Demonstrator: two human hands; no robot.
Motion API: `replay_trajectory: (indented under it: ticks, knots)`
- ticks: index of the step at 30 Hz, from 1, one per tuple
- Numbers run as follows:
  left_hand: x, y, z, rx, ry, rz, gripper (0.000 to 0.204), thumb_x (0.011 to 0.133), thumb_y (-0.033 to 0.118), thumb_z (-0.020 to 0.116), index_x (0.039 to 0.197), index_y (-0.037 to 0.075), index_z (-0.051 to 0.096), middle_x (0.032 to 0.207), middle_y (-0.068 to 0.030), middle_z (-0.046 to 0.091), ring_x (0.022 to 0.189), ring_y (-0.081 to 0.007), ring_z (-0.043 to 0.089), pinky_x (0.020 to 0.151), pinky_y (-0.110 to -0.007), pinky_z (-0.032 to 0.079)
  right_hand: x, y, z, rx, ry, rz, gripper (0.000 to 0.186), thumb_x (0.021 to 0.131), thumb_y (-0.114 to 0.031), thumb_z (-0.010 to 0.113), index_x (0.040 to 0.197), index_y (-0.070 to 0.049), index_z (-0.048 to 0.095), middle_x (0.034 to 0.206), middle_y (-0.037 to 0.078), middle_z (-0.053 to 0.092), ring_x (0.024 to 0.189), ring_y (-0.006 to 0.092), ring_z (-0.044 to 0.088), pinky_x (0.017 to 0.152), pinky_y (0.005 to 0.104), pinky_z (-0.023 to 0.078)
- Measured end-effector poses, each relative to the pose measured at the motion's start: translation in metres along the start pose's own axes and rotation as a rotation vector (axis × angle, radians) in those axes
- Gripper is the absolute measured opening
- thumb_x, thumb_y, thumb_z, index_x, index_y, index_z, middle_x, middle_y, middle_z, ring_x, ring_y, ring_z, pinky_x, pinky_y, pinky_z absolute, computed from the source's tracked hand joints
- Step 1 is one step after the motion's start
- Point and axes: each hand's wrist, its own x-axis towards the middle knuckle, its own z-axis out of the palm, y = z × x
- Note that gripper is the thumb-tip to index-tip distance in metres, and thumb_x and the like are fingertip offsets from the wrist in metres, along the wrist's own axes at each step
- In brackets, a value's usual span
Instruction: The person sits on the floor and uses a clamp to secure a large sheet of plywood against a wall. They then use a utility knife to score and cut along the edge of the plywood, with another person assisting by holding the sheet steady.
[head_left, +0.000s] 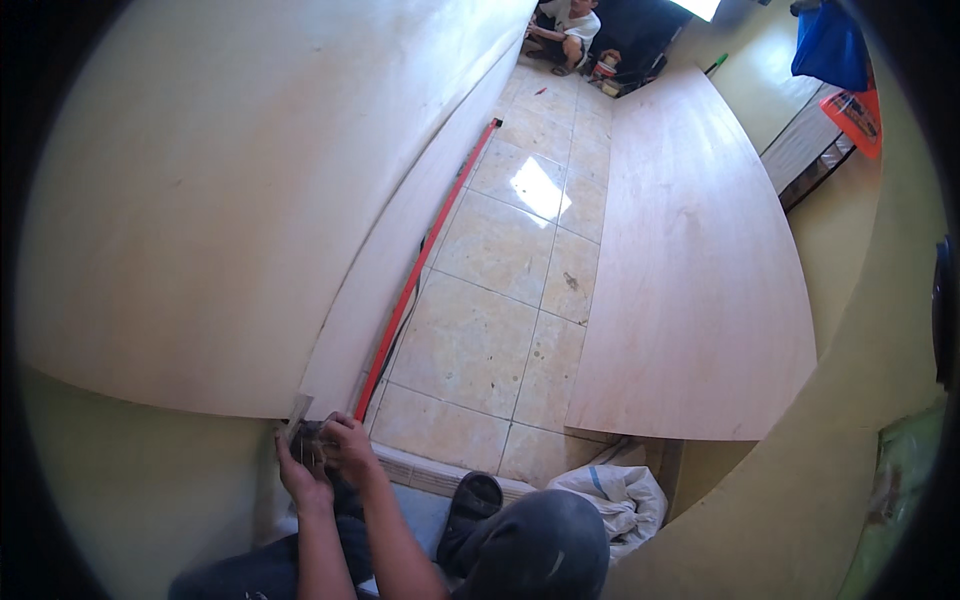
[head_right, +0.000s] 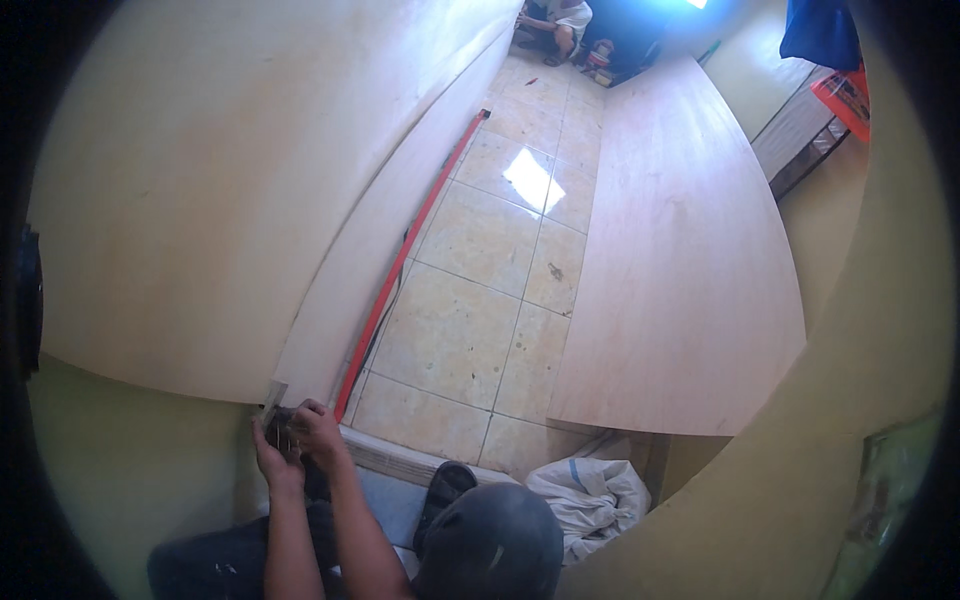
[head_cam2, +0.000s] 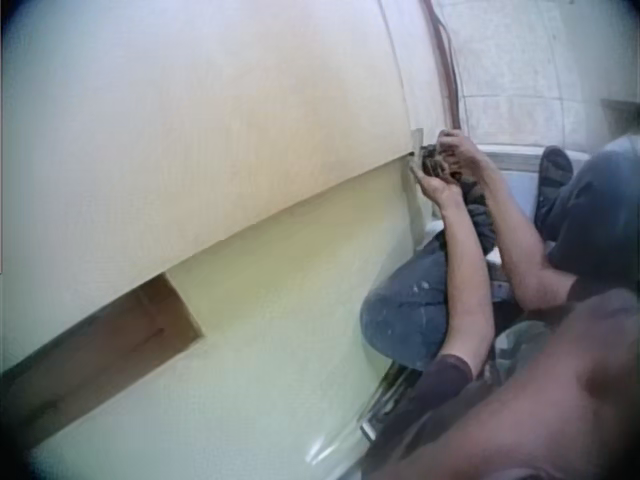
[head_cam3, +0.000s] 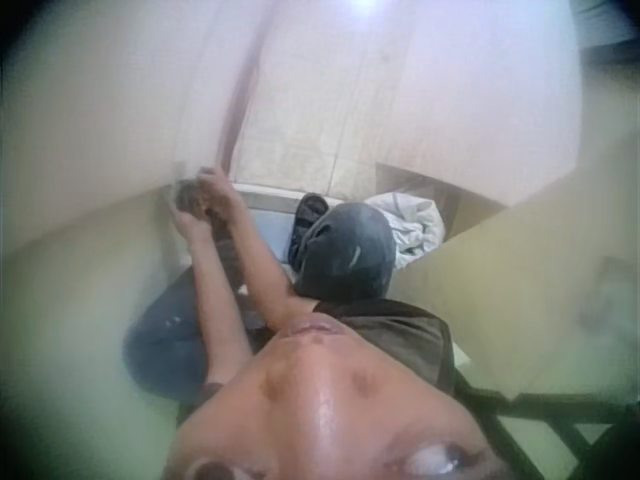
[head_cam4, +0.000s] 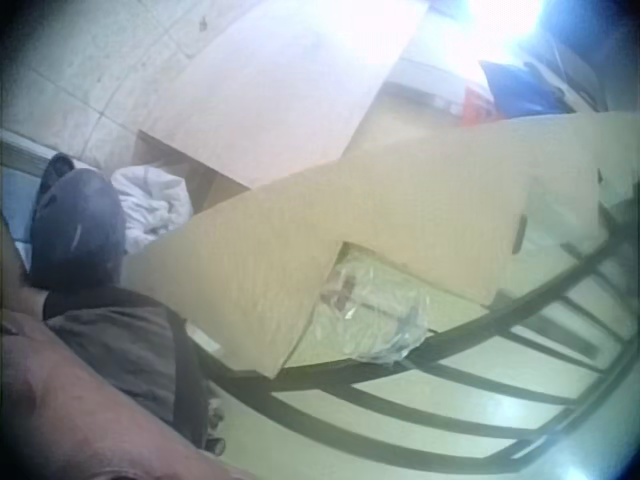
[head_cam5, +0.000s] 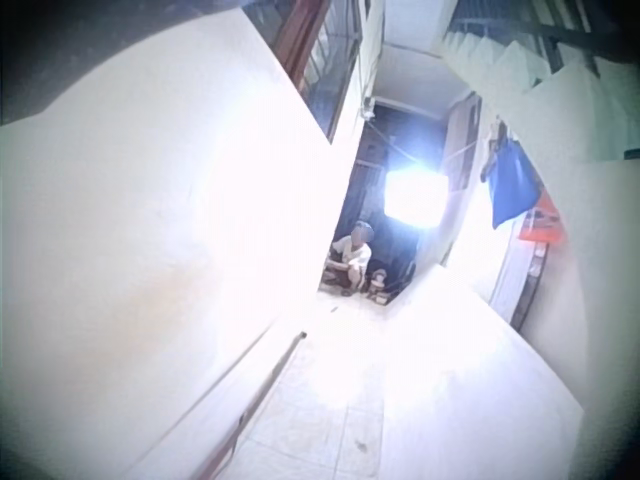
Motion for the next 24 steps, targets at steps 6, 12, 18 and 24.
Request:
replay_trajectory:
  ticks: [6, 12, 18, 24]
  knots:
    - [0.015, -0.004, -0.020, 0.072, 0.052, 0.122, 0.033, 0.104, 0.031, 0.073, 0.127, 0.008, 0.071, 0.115, -0.0017, 0.074, 0.100, -0.0126, 0.067, 0.082, -0.030, 0.052, -0.002, 0.014, -0.035, -0.002, -0.145, 0.061, 0.018, 0.090, -0.014, 0.068, 0.108, -0.013, 0.068, 0.082, 0.000, 0.059, 0.067, 0.0135, 0.055, 0.057, 0.0287, 0.046]
    - [0.002, 0.010, -0.003, 0.128, 0.065, 0.276, 0.025, 0.099, 0.018, 0.081, 0.118, 0.007, 0.068, 0.114, -0.0040, 0.072, 0.101, -0.0146, 0.069, 0.082, -0.029, 0.058, -0.028, 0.024, -0.017, 0.142, -0.078, 0.041, 0.023, 0.098, -0.006, 0.055, 0.118, -0.016, 0.062, 0.071, -0.002, 0.044, 0.051, 0.0092, 0.036, 0.044, 0.0271, 0.028]
    - [0.006, -0.005, -0.014, 0.059, -0.007, 0.003, 0.033, 0.097, 0.032, 0.083, 0.115, 0.008, 0.069, 0.113, -0.0054, 0.074, 0.101, -0.0138, 0.072, 0.084, -0.029, 0.062, 0.003, 0.054, -0.078, -0.292, 0.384, -0.103, 0.018, 0.099, -0.019, 0.065, 0.112, -0.010, 0.073, 0.071, 0.001, 0.055, 0.063, 0.0156, 0.052, 0.059, 0.0303, 0.043]
    - [-0.014, -0.042, -0.015, 0.058, -0.154, -0.218, 0.058, 0.108, 0.059, 0.056, 0.134, 0.009, 0.065, 0.115, -0.0066, 0.073, 0.104, -0.0200, 0.071, 0.093, -0.034, 0.058, -0.027, 0.056, -0.035, -0.662, 0.384, -0.714, 0.039, 0.090, -0.023, 0.082, 0.121, -0.001, 0.077, 0.106, 0.011, 0.073, 0.095, 0.0248, 0.071, 0.083, 0.0381, 0.056]
